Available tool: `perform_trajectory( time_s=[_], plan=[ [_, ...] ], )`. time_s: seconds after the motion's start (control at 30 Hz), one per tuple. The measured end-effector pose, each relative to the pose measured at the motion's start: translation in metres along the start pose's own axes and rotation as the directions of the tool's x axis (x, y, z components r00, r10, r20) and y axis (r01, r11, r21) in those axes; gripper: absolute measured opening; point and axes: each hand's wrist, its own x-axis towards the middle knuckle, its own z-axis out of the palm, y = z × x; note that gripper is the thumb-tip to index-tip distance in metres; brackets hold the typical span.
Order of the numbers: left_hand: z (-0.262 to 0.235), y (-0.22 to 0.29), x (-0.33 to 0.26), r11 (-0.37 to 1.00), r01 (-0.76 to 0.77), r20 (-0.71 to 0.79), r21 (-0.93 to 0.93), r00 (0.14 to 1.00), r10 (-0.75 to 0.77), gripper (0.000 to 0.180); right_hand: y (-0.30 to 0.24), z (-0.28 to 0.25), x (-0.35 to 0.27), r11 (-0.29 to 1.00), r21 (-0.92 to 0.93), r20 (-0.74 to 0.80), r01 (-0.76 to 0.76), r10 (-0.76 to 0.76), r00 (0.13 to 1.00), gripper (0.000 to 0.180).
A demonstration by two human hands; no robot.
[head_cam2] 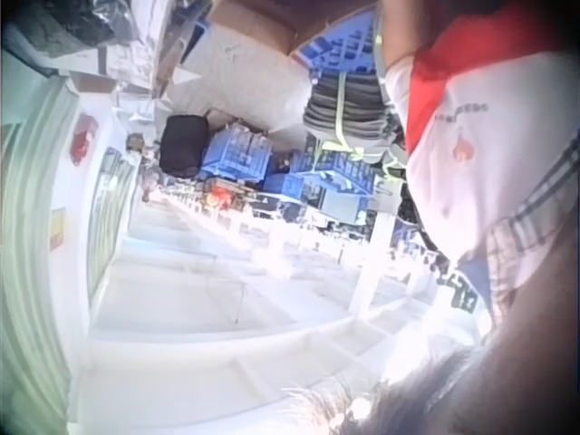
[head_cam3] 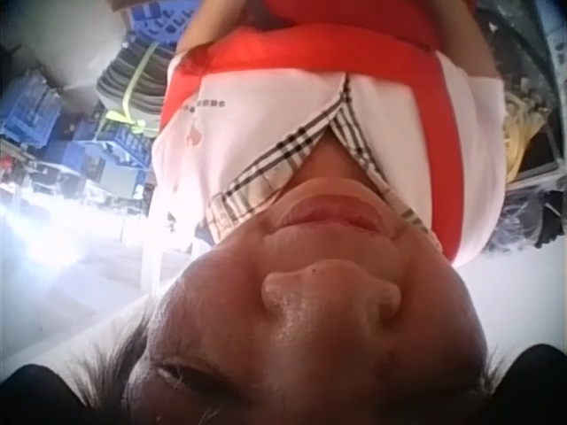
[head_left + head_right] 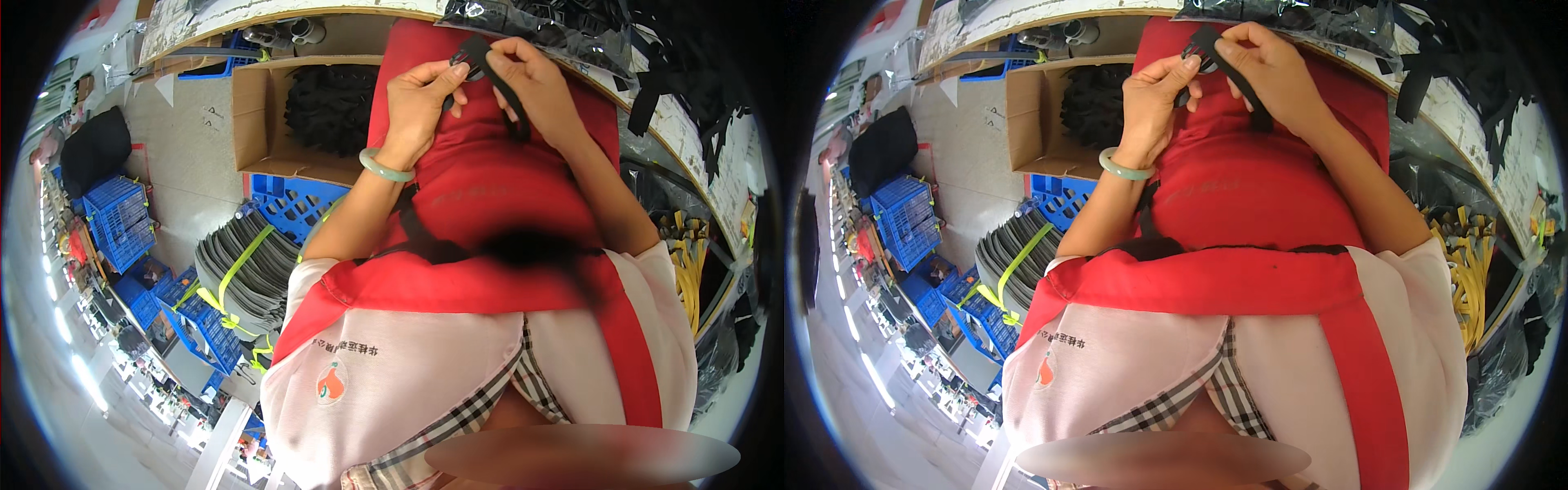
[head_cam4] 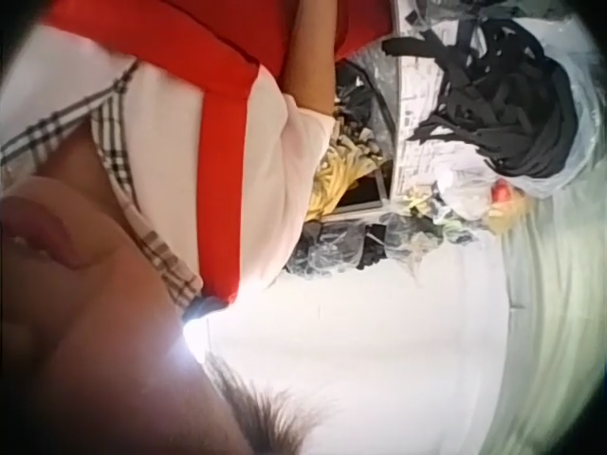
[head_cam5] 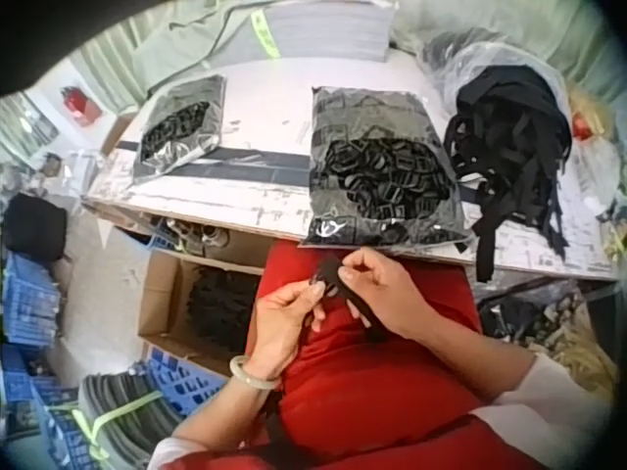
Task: Manually threading black straps through plastic buckles/adjusters at a factory workbench.
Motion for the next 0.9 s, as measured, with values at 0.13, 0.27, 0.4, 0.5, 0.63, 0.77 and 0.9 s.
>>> perform_trajectory(
  time_s=[0.13,0.27,0.4,0.5,0.63,0.77,0.9],
  plan=[
    [0.000,0.004,-0.001,0.982,-0.083,-0.019,0.167,0.996,0.087,0.012,-0.014,-0.003,-0.010,0.992,0.007,0.198,-0.125,0.121,0.973,0.024],
    [0.000,0.000,0.001,0.873,-0.246,0.023,0.421,0.965,0.261,0.008,-0.006,-0.004,-0.011,0.979,0.066,0.170,-0.193,0.179,0.969,0.024],
    [-0.006,-0.002,0.001,0.819,-0.323,0.037,0.475,0.937,0.348,0.010,-0.003,-0.003,-0.012,0.970,0.103,0.168,-0.221,0.203,0.965,0.023],
    [-0.004,-0.001,0.000,0.663,-0.473,0.156,0.580,0.864,0.479,0.012,-0.001,-0.001,-0.013,0.967,0.159,0.161,-0.201,0.175,0.971,0.023],
    [-0.002,0.002,-0.002,0.589,-0.477,0.187,0.652,0.854,0.485,0.018,0.004,0.002,-0.013,0.946,0.261,0.121,-0.194,0.167,0.978,0.021],
    [-0.004,0.001,-0.003,0.506,-0.526,0.231,0.684,0.813,0.534,0.019,0.003,0.005,-0.013,0.910,0.376,0.116,-0.174,0.140,0.983,0.020],
    [-0.001,-0.006,0.001,0.596,-0.528,0.165,0.604,0.815,0.555,0.016,0.007,0.007,-0.012,0.890,0.432,0.088,-0.147,0.121,0.989,0.019]
  ],
)
